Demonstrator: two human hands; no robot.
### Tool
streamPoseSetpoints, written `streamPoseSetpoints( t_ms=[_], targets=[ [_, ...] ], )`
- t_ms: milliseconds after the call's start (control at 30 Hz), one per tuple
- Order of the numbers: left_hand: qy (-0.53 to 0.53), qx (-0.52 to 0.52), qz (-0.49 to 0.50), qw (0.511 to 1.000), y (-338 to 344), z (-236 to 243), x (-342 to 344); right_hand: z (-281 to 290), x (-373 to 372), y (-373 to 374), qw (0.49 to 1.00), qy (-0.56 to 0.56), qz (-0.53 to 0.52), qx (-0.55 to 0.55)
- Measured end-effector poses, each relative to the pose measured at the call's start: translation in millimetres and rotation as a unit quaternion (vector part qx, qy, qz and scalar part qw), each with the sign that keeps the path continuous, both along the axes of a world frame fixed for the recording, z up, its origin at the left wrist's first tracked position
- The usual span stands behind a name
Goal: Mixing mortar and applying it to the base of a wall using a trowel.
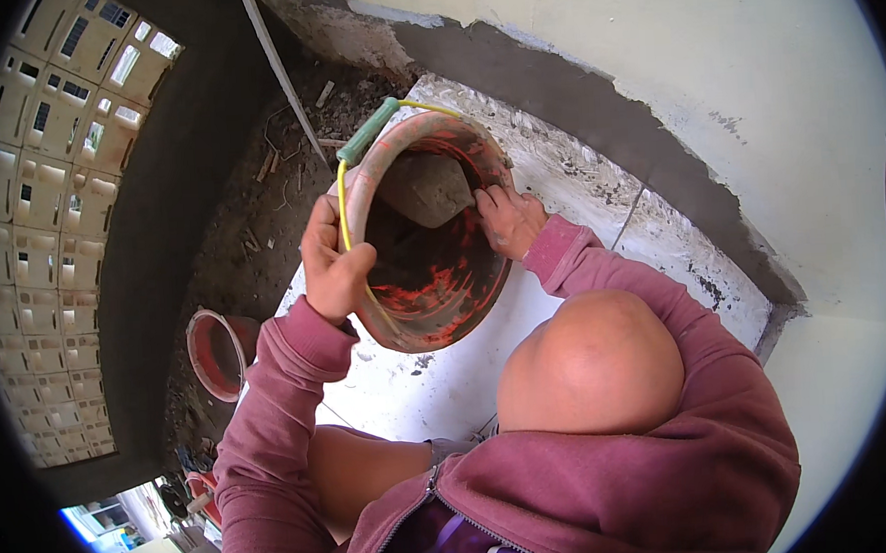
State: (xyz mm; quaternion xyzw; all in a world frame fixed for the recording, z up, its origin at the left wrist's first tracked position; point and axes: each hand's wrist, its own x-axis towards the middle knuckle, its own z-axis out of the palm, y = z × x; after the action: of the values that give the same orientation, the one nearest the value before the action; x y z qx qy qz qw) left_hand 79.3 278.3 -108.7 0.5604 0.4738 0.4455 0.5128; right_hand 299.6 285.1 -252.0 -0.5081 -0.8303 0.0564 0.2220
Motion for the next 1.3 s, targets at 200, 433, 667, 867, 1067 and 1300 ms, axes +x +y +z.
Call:
streamPoseSetpoints(
  t_ms=[200, 433, 667, 867, 1067, 1300],
  targets=[
    [0.064, 0.011, -0.012, 0.998, 26.8, 9.5, -2.8, 5.0, 41.6, -28.7, 0.993, 0.114, -0.036, 0.02],
    [-0.012, 0.027, -0.053, 0.998, 54.9, -5.1, -41.6, -4.4, 180.2, -152.1, 0.962, 0.069, -0.207, -0.161],
    [0.022, -0.004, -0.075, 0.997, 80.2, -8.1, -49.1, 8.6, 320.3, -284.2, 0.886, -0.117, -0.361, -0.268],
    [0.053, -0.019, -0.057, 0.997, 98.8, -15.4, -77.4, 27.5, 371.5, -271.6, 0.855, -0.149, -0.401, -0.293],
    [0.104, -0.018, -0.053, 0.993, 104.0, -15.9, -88.2, 66.4, 390.2, -265.1, 0.866, -0.079, -0.384, -0.31],
    [0.05, -0.016, -0.047, 0.997, 92.5, -8.7, -71.2, 66.6, 365.8, -280.5, 0.887, -0.103, -0.37, -0.255]
  ],
)
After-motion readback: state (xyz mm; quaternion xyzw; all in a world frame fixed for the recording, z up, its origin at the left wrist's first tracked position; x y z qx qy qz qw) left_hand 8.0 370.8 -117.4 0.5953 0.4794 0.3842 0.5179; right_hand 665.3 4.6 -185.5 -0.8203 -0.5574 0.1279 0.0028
